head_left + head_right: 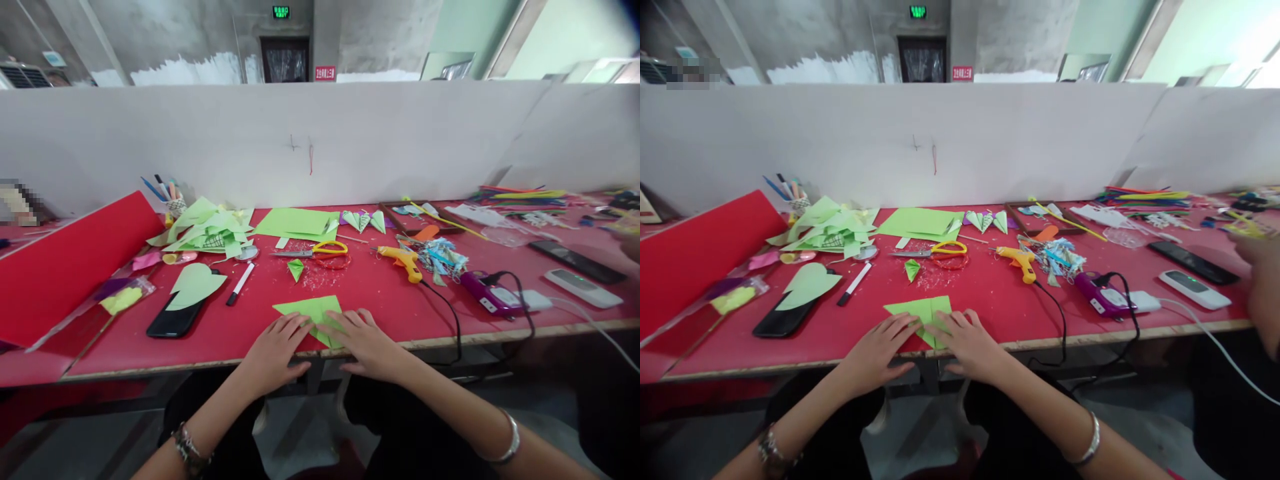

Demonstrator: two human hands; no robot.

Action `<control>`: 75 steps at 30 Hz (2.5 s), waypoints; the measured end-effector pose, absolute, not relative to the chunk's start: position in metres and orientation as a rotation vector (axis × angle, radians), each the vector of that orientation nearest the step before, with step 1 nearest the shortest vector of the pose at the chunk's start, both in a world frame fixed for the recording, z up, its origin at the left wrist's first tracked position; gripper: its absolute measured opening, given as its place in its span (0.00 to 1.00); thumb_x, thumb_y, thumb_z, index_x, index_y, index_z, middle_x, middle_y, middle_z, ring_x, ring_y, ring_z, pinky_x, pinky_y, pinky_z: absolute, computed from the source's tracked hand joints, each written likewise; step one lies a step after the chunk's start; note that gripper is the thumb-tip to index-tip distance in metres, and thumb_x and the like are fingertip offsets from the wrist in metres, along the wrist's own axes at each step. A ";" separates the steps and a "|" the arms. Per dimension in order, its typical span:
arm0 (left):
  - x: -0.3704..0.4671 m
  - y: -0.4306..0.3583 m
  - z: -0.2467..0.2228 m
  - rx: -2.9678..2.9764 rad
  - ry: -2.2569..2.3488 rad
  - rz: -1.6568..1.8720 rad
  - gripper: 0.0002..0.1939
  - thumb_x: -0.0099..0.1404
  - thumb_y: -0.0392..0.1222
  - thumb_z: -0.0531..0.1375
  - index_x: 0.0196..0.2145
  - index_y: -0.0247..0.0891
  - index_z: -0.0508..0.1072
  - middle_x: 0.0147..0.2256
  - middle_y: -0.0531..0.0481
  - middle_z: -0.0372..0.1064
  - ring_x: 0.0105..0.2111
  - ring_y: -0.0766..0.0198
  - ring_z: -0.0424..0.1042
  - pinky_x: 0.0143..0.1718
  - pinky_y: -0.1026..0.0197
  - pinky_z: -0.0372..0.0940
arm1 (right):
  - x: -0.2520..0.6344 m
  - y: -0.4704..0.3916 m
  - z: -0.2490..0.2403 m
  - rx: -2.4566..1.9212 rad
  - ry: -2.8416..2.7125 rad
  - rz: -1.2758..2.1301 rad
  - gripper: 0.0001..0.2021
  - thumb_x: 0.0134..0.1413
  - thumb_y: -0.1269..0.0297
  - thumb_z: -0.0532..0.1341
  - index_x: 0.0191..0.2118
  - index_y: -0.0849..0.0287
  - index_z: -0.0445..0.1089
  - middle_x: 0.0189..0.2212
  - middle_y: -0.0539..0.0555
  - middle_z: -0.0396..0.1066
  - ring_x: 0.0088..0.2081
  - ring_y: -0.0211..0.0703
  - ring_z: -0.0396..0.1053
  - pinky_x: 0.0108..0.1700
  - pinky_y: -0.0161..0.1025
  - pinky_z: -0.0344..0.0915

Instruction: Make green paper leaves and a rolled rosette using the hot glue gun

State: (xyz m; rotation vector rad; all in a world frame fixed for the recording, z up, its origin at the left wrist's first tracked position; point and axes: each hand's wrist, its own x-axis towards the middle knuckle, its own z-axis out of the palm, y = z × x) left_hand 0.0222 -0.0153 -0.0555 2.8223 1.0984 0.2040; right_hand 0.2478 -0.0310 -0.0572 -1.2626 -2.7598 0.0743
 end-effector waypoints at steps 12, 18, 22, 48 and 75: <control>0.051 -0.023 -0.057 2.962 1.172 0.184 0.29 0.57 0.48 0.57 0.54 0.35 0.56 0.46 0.42 0.64 0.46 0.55 0.62 0.48 0.52 0.56 | 0.233 -0.040 -0.055 -1.419 -2.577 0.228 0.24 0.48 0.65 0.55 0.53 0.62 0.57 0.55 0.63 0.53 0.55 0.51 0.50 0.54 0.49 0.48; 0.042 -0.017 -0.047 3.027 1.067 0.145 0.25 0.57 0.48 0.57 0.51 0.35 0.59 0.47 0.43 0.63 0.47 0.55 0.62 0.50 0.51 0.53 | 0.238 -0.040 -0.050 -1.400 -2.665 0.236 0.27 0.48 0.68 0.53 0.57 0.60 0.53 0.56 0.61 0.53 0.57 0.51 0.51 0.55 0.56 0.46; 0.043 -0.018 -0.040 3.041 0.975 0.152 0.20 0.57 0.43 0.58 0.46 0.36 0.62 0.46 0.44 0.63 0.44 0.57 0.64 0.48 0.55 0.56 | 0.215 -0.041 -0.047 -1.509 -2.592 0.198 0.21 0.48 0.69 0.55 0.51 0.67 0.60 0.52 0.65 0.59 0.51 0.55 0.57 0.48 0.50 0.59; 0.005 -0.010 -0.063 2.625 1.353 0.526 0.12 0.62 0.46 0.52 0.29 0.37 0.71 0.29 0.50 0.67 0.31 0.65 0.65 0.32 0.62 0.56 | 0.227 -0.018 -0.063 -1.175 -2.263 0.399 0.09 0.53 0.63 0.56 0.29 0.59 0.70 0.35 0.55 0.72 0.38 0.40 0.68 0.42 0.38 0.64; 0.009 -0.002 -0.064 2.407 1.501 0.449 0.13 0.61 0.47 0.53 0.24 0.35 0.62 0.26 0.53 0.58 0.25 0.68 0.61 0.27 0.66 0.57 | 0.220 -0.009 -0.071 -1.313 -2.026 0.544 0.14 0.46 0.63 0.61 0.17 0.60 0.59 0.35 0.56 0.68 0.36 0.42 0.66 0.39 0.38 0.62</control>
